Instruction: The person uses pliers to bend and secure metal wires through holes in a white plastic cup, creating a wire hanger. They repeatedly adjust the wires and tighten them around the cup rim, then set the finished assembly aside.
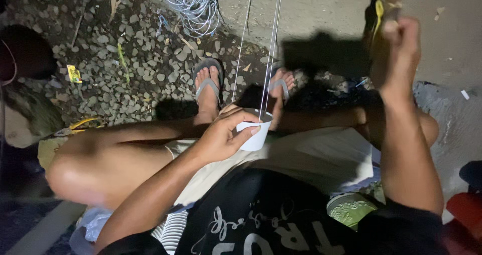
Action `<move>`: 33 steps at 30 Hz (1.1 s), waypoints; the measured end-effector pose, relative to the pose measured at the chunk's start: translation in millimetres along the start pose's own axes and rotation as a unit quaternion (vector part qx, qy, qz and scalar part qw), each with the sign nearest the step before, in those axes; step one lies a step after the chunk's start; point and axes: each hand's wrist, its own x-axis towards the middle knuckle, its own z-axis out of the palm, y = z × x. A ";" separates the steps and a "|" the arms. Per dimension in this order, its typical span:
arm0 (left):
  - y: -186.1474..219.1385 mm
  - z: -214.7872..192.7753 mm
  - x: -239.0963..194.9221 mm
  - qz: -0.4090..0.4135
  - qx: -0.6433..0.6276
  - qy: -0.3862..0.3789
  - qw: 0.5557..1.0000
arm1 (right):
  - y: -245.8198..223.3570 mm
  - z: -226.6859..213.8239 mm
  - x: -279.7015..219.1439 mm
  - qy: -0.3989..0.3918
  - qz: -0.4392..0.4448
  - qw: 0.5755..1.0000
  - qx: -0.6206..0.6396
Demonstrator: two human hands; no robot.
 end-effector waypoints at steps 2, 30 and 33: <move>-2.2 1.7 -1.4 -0.001 -0.025 0.016 1.000 | -12.5 -9.6 -31.2 -0.034 0.083 0.983 0.160; -28.1 11.2 -32.2 -0.075 -0.180 0.027 0.981 | -106.8 60.2 -13.9 -0.735 -0.017 0.653 -0.180; -30.9 11.1 -33.0 -0.092 -0.181 0.022 0.979 | -109.9 66.2 -7.4 -0.741 0.005 0.635 -0.221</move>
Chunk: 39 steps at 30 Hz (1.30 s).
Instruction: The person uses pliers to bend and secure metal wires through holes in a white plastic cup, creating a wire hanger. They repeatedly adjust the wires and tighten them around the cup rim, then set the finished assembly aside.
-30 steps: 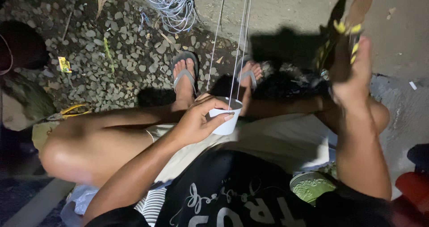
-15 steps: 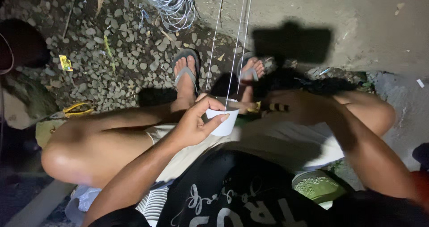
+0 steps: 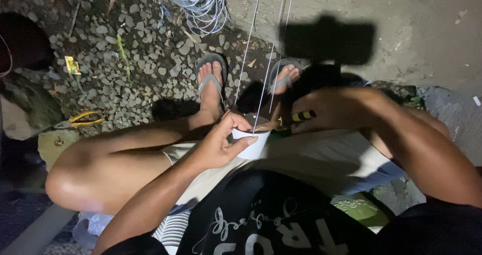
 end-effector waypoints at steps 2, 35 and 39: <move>-1.4 -0.5 -0.1 0.000 -0.011 -0.004 1.000 | -1.3 -6.4 4.3 -0.007 -0.014 1.000 0.005; 3.0 13.8 15.8 -0.045 -0.015 0.030 0.998 | 9.2 31.0 1.3 0.147 -0.068 0.986 0.033; 0.1 13.3 18.2 -0.056 -0.031 0.026 0.998 | 8.2 31.3 4.1 0.110 0.034 0.993 0.027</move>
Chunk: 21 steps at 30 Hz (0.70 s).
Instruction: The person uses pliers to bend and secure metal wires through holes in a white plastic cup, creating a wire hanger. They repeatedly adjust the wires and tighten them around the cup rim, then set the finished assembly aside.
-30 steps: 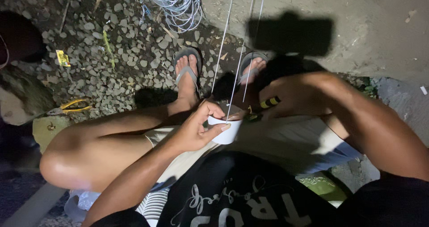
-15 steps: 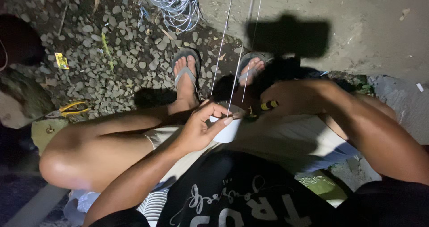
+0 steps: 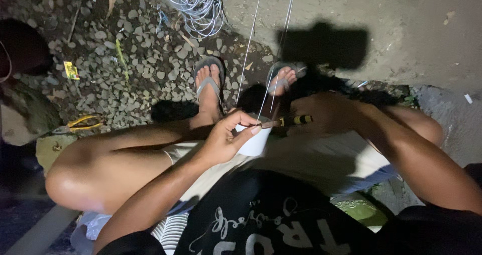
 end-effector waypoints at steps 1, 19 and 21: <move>0.5 0.2 -0.3 -0.004 -0.008 0.003 1.000 | 0.3 -0.2 -0.1 0.008 -0.019 1.000 -0.005; 4.8 -12.9 -6.4 0.016 0.111 0.034 0.993 | 11.5 4.6 0.4 -0.001 -0.071 0.995 -0.067; 3.3 -12.4 -6.2 0.006 0.117 0.038 0.992 | 15.6 10.2 2.0 0.050 -0.122 0.985 -0.110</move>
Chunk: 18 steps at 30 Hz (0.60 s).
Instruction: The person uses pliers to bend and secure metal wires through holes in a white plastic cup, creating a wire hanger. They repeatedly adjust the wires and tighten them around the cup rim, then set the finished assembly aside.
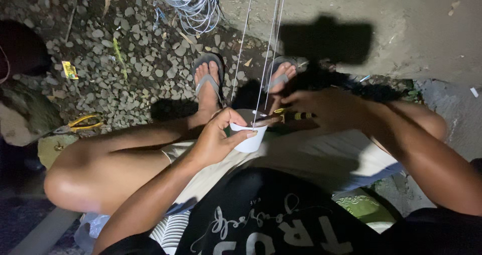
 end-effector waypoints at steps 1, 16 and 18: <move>-0.7 -0.6 -0.5 0.014 0.023 0.004 1.000 | 2.2 1.4 -0.6 0.015 -0.017 1.000 -0.003; 7.9 0.4 -4.3 0.130 0.178 0.059 0.974 | -3.2 -5.7 9.2 0.068 -0.055 0.994 -0.063; 7.6 1.0 -3.4 0.119 0.182 0.063 0.974 | -1.6 -5.4 9.7 0.071 -0.050 0.995 -0.056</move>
